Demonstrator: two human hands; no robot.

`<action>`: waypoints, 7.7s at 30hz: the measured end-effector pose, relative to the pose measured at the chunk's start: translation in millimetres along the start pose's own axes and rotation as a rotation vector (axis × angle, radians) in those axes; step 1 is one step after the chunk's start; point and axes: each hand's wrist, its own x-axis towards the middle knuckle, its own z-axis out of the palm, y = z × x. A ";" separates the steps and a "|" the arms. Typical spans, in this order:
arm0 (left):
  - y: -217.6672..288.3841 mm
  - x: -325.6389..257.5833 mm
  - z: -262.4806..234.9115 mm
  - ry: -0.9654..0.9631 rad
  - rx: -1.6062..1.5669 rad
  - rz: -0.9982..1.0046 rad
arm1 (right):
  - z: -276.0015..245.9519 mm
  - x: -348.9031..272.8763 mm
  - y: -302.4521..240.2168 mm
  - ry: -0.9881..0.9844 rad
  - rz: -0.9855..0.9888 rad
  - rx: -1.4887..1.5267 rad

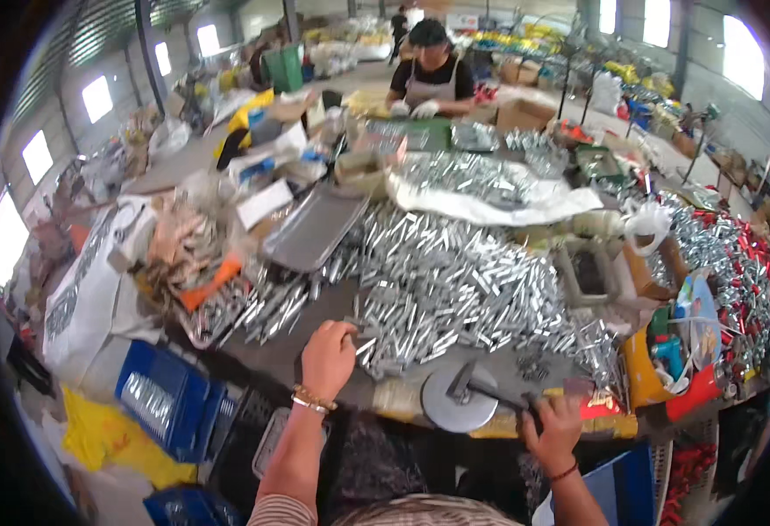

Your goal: The person assembles metal fasteners by inserting pins into metal sleeves, securing them using a hammer on a metal anvil plate, and placing the assembled pieces into a tray.

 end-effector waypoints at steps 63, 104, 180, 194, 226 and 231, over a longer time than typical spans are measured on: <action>-11.3 -17.8 39.3 0.247 0.124 0.012 | -25.5 34.7 122.2 -0.013 0.355 -0.227; -1.6 -24.5 22.6 0.278 0.076 -0.049 | -13.9 44.0 73.0 -0.088 0.439 -0.022; -0.7 -22.0 21.5 0.210 0.042 -0.091 | -45.2 22.6 62.3 -0.003 0.615 0.468; -27.1 -10.8 9.0 0.069 0.128 -0.063 | -45.0 10.4 13.4 0.047 0.476 0.668; 96.6 -78.7 24.7 -0.351 -0.261 0.320 | 12.6 33.5 -71.3 -0.185 -0.176 0.341; 96.9 -82.1 22.9 -0.333 -0.252 0.256 | 14.3 32.8 -69.8 -0.184 -0.193 0.348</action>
